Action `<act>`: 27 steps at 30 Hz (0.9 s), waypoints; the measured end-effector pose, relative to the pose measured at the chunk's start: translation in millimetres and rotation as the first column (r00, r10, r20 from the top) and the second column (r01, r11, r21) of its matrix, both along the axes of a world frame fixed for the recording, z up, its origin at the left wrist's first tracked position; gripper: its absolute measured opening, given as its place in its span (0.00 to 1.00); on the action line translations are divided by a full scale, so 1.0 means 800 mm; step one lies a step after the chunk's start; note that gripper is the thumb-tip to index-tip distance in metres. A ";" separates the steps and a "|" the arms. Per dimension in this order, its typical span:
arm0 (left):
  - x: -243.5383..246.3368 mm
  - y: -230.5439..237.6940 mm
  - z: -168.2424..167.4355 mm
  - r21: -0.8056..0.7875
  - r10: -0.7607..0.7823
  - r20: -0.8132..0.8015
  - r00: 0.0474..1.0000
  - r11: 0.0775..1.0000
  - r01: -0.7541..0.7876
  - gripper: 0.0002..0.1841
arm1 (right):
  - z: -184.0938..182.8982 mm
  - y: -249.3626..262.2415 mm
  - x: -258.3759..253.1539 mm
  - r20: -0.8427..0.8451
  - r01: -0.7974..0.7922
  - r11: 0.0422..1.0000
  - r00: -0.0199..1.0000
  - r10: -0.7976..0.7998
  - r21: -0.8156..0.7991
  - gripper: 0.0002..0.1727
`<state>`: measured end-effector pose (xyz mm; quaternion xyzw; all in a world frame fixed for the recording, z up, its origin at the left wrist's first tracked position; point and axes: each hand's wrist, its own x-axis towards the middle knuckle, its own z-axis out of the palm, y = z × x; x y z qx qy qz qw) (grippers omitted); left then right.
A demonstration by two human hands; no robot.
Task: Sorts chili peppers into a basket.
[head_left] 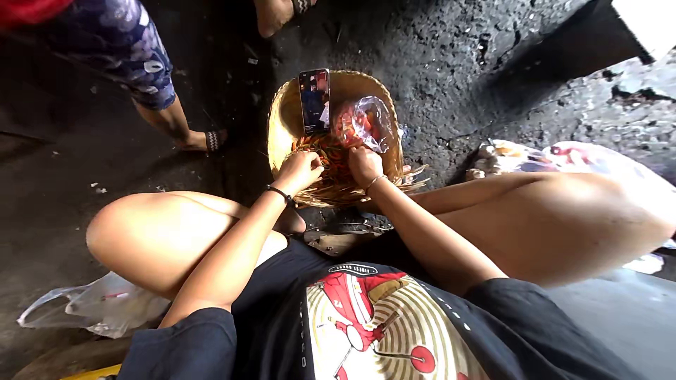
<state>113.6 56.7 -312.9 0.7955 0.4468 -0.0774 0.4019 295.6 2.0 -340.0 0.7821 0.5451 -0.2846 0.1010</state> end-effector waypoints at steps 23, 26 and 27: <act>0.000 -0.005 -0.007 -0.008 -0.007 0.015 1.000 1.000 0.007 0.14 | -0.010 -0.007 0.005 -0.116 -0.087 0.996 0.990 0.083 -0.032 0.19; 0.001 -0.003 -0.006 -0.012 0.005 0.014 1.000 1.000 -0.005 0.14 | -0.019 -0.005 0.008 -0.194 -0.106 0.994 0.976 0.102 -0.007 0.23; 0.000 -0.003 -0.007 -0.012 0.008 0.015 1.000 1.000 -0.008 0.14 | -0.021 -0.004 0.008 -0.219 -0.111 0.994 0.970 0.110 0.009 0.23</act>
